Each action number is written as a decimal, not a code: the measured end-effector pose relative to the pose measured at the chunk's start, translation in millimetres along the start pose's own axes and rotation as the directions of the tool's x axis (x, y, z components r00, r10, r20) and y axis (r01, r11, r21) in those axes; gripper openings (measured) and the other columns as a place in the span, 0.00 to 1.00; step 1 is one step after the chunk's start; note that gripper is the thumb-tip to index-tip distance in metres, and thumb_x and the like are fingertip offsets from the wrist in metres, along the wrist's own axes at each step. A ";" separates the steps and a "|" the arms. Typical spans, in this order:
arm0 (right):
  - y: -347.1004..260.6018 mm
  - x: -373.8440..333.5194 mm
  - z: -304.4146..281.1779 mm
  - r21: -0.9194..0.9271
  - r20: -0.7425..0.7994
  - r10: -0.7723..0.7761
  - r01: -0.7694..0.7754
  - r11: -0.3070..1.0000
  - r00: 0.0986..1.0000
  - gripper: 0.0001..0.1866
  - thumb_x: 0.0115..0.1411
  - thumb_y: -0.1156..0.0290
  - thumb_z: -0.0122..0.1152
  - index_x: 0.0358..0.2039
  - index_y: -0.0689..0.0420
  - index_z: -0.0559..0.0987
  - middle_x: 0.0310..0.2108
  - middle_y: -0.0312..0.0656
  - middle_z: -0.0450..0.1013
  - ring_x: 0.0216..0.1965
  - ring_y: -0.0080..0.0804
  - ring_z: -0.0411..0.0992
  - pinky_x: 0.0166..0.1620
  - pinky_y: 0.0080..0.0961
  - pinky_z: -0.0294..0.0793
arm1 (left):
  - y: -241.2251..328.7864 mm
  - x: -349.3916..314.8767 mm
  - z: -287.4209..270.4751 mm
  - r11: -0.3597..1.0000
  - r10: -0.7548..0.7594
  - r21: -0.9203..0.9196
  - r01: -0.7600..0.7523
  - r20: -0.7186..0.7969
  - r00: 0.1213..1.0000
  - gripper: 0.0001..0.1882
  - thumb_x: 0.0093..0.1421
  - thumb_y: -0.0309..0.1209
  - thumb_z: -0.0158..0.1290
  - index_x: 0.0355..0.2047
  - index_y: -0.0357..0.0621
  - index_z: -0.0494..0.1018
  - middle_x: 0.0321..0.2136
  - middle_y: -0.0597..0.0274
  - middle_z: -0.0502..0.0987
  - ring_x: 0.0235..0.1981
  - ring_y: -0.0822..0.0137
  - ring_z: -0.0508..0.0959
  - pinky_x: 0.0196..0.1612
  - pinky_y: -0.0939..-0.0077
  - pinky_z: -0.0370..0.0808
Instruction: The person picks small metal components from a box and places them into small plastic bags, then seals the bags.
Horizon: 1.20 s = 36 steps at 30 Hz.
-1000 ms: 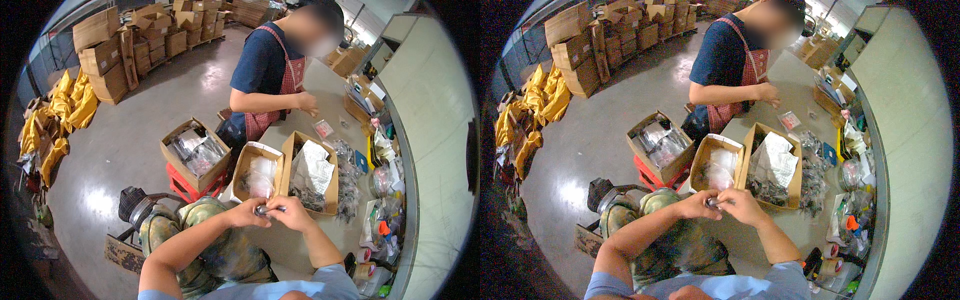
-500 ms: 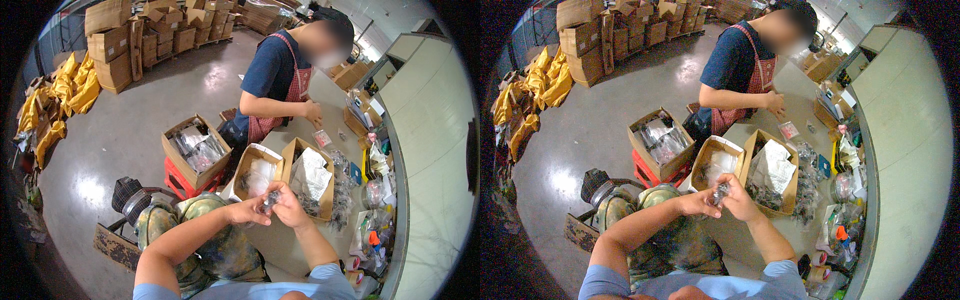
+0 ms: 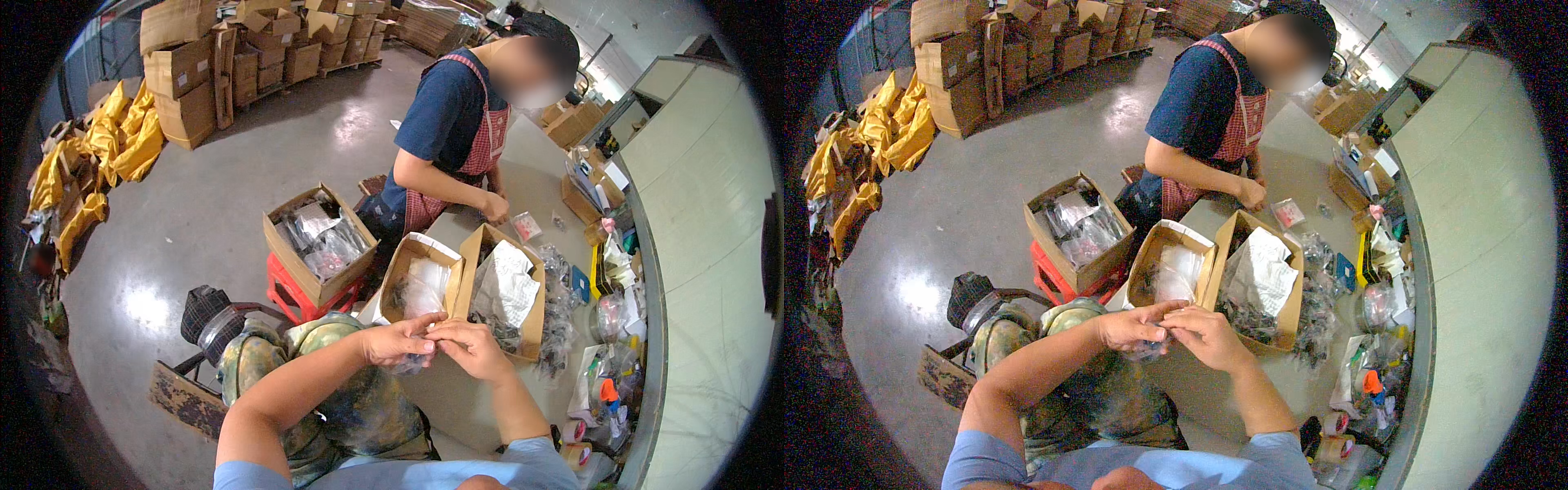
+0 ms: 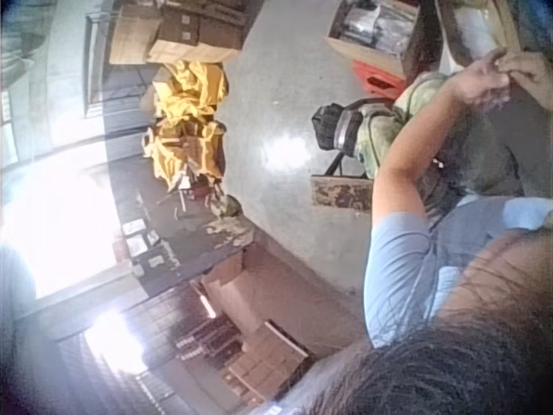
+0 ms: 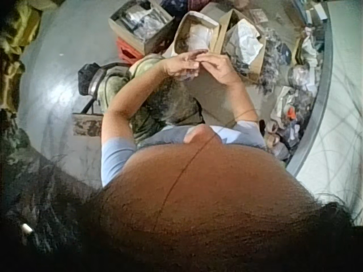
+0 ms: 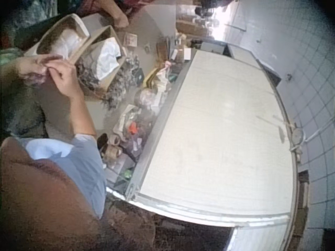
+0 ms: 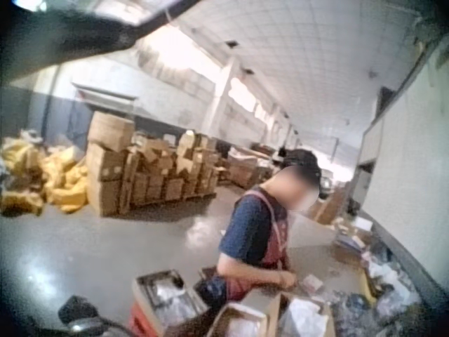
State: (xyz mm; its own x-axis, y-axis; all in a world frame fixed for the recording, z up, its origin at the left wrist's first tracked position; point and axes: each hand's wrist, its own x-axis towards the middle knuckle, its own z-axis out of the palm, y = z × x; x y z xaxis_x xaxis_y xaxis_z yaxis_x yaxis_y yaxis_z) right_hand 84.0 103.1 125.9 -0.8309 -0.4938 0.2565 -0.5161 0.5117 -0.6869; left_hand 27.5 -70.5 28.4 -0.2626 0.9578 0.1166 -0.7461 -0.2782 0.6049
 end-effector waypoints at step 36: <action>24.2 -16.0 17.2 0.210 -0.256 0.376 -0.328 0.921 0.891 0.05 0.50 0.76 0.66 0.27 0.64 0.81 0.30 0.44 0.76 0.34 0.28 0.73 0.39 0.21 0.71 | -2.5 10.3 0.7 0.856 0.375 0.479 -0.196 -0.313 0.872 0.12 0.60 0.30 0.54 0.42 0.37 0.71 0.33 0.69 0.73 0.35 0.77 0.71 0.41 0.79 0.70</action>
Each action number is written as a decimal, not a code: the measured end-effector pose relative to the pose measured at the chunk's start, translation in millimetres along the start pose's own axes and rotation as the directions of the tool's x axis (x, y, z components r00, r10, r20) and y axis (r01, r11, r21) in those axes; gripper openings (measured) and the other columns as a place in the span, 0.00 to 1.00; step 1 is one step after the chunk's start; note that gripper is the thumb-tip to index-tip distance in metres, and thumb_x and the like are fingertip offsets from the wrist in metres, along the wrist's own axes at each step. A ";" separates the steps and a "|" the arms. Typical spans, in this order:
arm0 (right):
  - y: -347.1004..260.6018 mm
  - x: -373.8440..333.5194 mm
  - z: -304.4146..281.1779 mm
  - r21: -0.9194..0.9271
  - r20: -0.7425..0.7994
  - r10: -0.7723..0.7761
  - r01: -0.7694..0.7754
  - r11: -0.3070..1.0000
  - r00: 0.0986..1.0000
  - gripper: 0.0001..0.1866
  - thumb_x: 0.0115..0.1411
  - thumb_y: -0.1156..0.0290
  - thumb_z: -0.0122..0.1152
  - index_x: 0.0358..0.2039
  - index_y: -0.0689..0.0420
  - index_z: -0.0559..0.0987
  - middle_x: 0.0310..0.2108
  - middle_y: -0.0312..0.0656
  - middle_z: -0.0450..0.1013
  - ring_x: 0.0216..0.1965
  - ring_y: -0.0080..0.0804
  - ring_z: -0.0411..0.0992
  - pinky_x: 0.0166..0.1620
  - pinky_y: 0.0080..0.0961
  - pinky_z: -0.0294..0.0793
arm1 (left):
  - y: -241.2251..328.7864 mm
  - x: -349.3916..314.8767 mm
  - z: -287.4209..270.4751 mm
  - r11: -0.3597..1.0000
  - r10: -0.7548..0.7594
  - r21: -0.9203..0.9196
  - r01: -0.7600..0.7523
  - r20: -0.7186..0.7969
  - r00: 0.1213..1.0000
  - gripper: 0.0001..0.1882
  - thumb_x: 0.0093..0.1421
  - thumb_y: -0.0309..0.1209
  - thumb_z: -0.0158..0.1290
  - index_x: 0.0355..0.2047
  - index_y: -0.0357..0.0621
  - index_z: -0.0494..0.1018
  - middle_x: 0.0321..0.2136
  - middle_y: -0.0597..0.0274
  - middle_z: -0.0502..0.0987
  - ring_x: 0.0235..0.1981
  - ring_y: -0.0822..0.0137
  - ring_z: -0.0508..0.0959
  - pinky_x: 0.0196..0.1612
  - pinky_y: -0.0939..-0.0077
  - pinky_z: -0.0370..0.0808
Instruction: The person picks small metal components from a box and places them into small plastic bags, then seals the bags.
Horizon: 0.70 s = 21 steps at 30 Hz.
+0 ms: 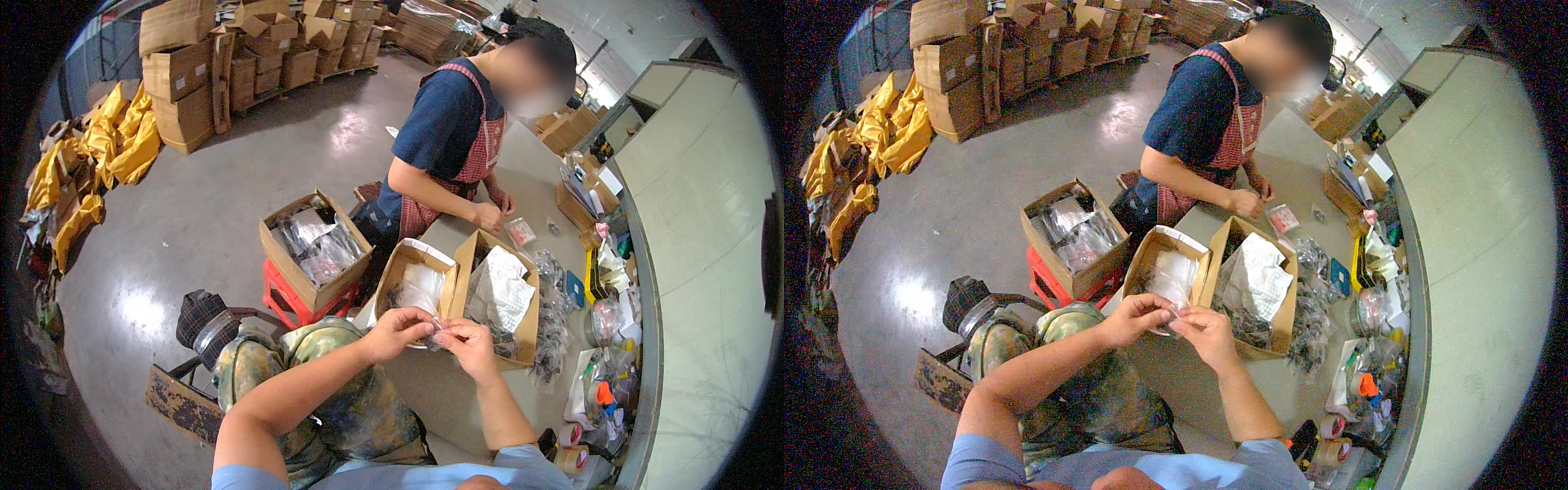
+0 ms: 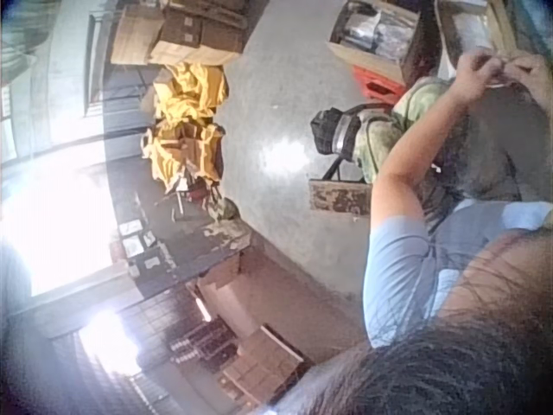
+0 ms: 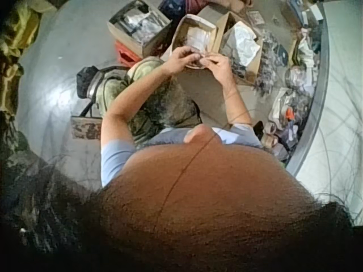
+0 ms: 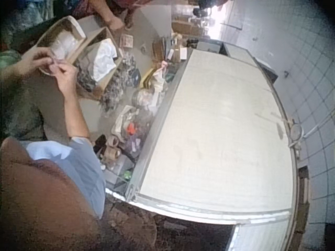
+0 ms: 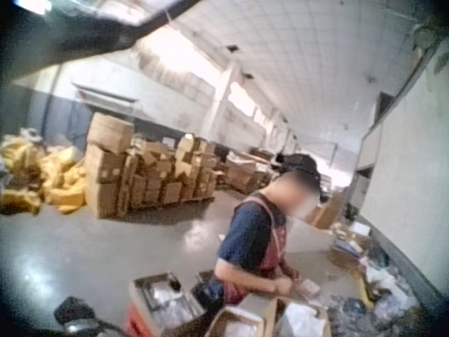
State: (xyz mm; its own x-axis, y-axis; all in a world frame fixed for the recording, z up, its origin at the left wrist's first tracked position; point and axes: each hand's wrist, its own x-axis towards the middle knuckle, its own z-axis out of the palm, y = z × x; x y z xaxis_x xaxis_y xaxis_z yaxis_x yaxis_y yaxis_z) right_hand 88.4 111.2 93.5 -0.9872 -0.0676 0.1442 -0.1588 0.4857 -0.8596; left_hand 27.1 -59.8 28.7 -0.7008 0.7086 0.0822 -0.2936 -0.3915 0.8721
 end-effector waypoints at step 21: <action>16.6 -8.6 14.5 0.026 0.019 0.026 -0.027 0.999 0.999 0.04 0.56 0.77 0.58 0.31 0.62 0.72 0.26 0.30 0.67 0.26 0.13 0.62 0.29 0.13 0.63 | -4.2 -1.8 3.6 0.889 0.123 0.454 -0.057 -0.117 0.985 0.10 0.62 0.32 0.51 0.29 0.36 0.74 0.25 0.67 0.74 0.29 0.77 0.70 0.34 0.80 0.69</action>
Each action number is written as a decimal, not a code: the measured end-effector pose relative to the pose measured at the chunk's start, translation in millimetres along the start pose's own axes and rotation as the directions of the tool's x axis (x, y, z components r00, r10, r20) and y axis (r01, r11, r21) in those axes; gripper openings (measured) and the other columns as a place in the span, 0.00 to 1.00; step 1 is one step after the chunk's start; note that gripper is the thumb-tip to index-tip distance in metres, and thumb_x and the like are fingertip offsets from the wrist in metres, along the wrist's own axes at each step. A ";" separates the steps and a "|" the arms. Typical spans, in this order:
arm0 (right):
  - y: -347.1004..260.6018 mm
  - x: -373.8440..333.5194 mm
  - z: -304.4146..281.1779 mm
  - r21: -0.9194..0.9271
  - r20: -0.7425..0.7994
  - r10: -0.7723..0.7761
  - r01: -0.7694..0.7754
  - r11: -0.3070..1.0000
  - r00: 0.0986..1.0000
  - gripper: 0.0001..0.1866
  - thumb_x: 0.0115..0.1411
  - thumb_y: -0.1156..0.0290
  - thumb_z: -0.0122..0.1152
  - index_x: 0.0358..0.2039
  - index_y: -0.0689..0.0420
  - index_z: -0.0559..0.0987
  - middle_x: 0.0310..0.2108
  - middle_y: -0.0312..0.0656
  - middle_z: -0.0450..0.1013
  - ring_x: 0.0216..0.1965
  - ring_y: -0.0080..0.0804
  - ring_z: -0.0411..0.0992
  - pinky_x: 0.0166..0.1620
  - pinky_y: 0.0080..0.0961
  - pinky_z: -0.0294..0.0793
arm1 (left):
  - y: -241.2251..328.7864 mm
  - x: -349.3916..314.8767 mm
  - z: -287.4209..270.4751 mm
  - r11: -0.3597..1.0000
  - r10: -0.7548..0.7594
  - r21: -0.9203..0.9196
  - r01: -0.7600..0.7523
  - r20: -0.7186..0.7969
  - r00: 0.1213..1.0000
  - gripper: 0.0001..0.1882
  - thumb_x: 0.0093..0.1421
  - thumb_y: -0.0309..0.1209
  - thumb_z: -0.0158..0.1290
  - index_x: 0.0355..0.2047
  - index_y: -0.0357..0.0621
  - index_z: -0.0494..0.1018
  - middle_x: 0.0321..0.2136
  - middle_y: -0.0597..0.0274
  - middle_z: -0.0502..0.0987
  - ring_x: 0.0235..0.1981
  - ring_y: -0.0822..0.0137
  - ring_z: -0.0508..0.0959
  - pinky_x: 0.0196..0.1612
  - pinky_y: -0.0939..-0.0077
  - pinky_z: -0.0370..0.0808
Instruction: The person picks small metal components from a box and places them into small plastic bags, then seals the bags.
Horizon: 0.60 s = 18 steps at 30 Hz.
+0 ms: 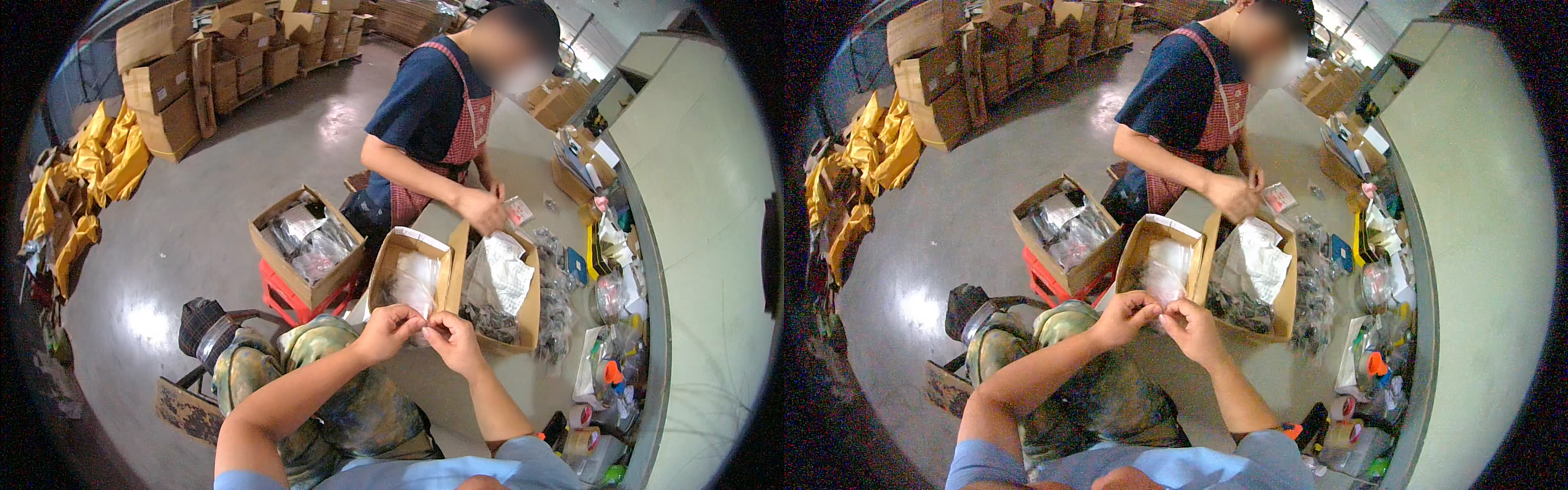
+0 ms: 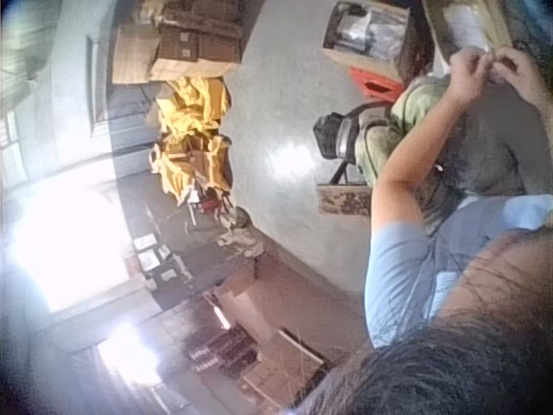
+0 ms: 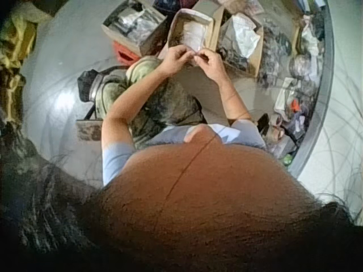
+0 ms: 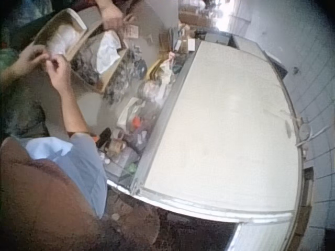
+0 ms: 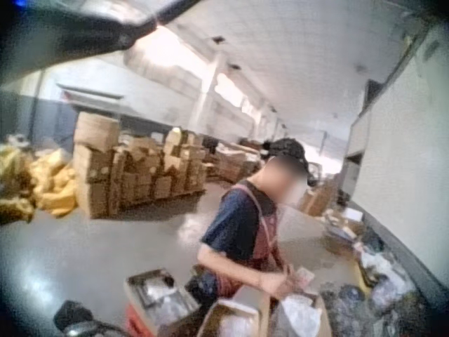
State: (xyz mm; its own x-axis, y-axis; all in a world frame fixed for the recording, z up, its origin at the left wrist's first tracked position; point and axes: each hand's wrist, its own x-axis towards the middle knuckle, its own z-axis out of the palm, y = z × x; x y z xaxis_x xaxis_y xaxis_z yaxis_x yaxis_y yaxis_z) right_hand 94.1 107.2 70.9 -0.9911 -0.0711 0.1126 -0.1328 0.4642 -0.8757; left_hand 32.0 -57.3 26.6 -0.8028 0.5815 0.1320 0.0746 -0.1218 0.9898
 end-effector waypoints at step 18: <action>37.5 -70.2 -112.3 -0.016 -0.465 0.139 -0.166 0.986 0.874 0.07 0.54 0.74 0.61 0.24 0.60 0.73 0.22 0.31 0.68 0.24 0.18 0.63 0.27 0.18 0.63 | 5.2 2.4 6.5 0.993 -0.119 -0.016 0.119 0.026 0.993 0.08 0.60 0.29 0.53 0.32 0.35 0.74 0.27 0.64 0.75 0.30 0.76 0.71 0.36 0.80 0.70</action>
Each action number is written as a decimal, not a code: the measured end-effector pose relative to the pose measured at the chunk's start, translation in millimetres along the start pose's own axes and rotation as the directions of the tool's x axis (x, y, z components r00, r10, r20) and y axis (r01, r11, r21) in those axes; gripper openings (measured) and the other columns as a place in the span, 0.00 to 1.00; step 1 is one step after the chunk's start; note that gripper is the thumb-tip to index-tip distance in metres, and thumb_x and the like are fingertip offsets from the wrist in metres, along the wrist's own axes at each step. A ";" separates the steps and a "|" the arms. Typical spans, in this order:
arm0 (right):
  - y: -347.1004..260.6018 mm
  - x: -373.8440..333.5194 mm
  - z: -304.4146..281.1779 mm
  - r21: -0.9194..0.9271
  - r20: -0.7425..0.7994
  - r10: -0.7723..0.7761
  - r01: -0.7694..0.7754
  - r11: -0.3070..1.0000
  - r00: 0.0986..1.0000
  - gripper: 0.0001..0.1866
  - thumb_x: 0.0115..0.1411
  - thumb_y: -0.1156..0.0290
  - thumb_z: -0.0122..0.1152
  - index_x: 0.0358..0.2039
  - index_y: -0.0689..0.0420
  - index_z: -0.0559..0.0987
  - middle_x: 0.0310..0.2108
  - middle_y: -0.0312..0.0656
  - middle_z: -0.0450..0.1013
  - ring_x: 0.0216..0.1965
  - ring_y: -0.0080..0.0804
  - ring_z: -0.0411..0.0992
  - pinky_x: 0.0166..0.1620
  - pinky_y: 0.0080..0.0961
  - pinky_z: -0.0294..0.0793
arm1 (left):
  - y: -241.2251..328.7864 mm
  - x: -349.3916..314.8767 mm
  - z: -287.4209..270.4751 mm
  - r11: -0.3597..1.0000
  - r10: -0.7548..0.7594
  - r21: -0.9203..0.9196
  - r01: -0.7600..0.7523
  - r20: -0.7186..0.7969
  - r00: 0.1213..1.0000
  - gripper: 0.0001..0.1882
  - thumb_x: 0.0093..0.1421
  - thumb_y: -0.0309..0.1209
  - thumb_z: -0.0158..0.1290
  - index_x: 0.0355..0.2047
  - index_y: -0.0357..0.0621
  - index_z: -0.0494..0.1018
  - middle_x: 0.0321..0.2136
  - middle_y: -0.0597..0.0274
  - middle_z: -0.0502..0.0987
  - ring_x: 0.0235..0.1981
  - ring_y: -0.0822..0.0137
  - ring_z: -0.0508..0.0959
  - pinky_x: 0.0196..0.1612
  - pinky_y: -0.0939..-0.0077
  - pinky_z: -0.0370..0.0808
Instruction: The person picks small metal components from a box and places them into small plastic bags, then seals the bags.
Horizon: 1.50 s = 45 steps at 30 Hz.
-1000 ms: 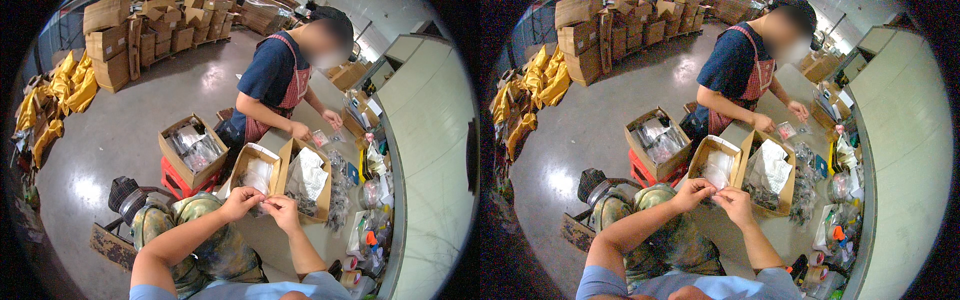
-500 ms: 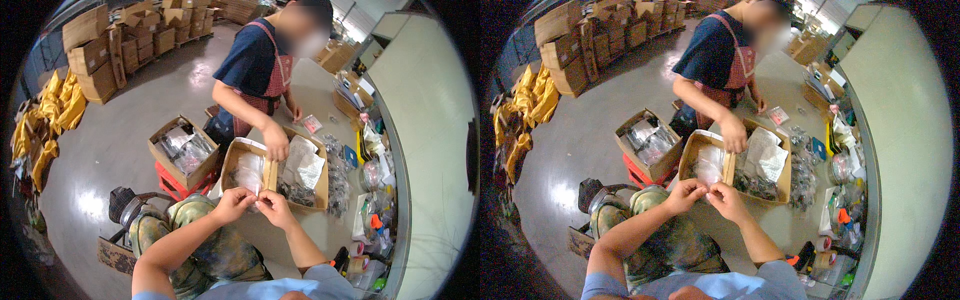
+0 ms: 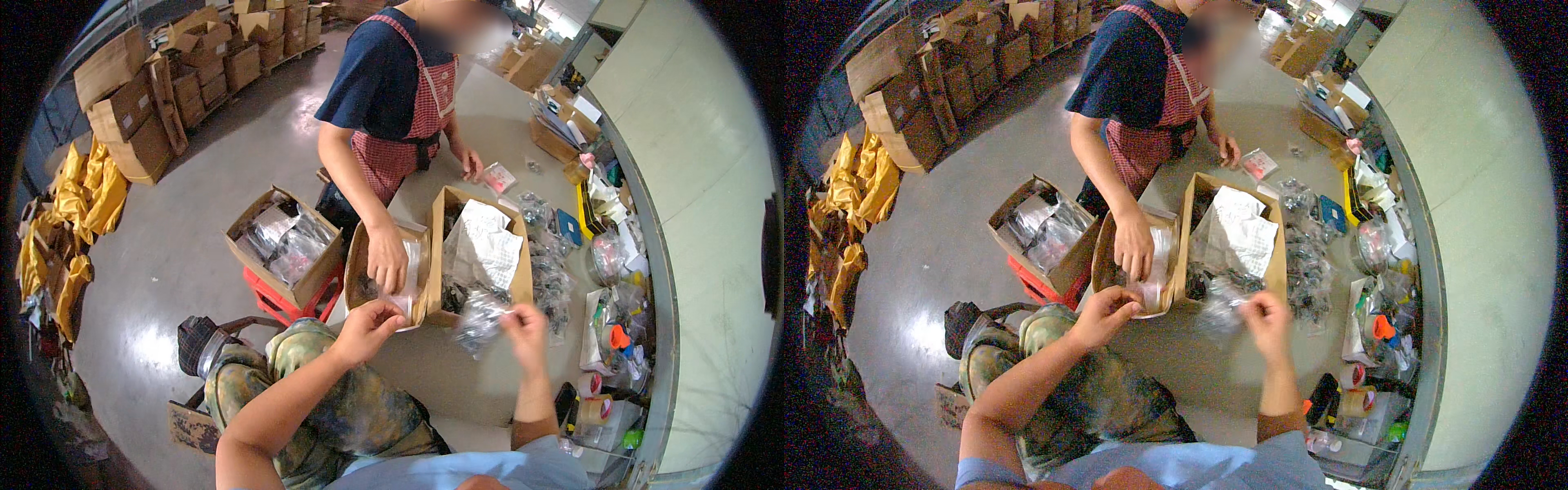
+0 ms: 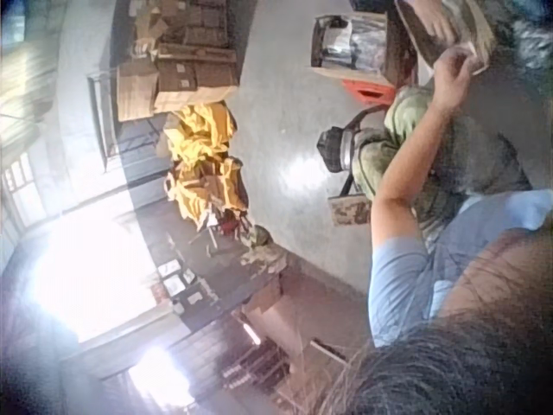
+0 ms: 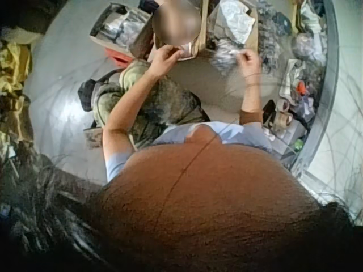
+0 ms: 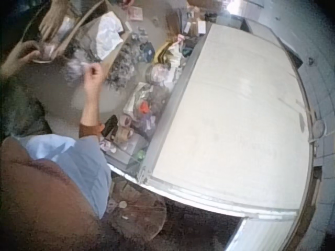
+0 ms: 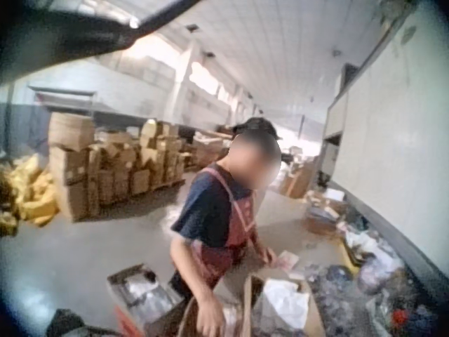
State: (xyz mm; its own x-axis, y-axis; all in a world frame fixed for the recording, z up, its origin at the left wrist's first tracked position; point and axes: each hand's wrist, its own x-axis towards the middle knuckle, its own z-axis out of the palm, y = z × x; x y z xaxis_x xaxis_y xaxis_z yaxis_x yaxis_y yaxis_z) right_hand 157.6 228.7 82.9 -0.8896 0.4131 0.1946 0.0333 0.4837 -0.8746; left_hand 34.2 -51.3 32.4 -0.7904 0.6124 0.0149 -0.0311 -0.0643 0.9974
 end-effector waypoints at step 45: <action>-56.5 -22.7 122.5 -0.113 0.277 -0.345 0.387 0.915 0.897 0.07 0.46 0.82 0.63 0.29 0.61 0.77 0.33 0.43 0.73 0.35 0.37 0.74 0.39 0.27 0.73 | -20.1 8.4 -14.0 0.865 -0.152 -0.475 0.160 0.057 0.987 0.12 0.62 0.31 0.51 0.44 0.40 0.72 0.31 0.67 0.76 0.30 0.76 0.74 0.34 0.82 0.71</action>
State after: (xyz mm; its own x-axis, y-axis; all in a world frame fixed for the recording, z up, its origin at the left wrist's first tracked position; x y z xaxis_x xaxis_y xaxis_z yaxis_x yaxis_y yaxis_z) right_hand 120.1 97.5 73.5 -0.9353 -0.0099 0.3537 -0.2626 0.6895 -0.6751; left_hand 19.6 -55.9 11.6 -0.7403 0.6591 -0.1326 -0.4443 -0.3316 0.8323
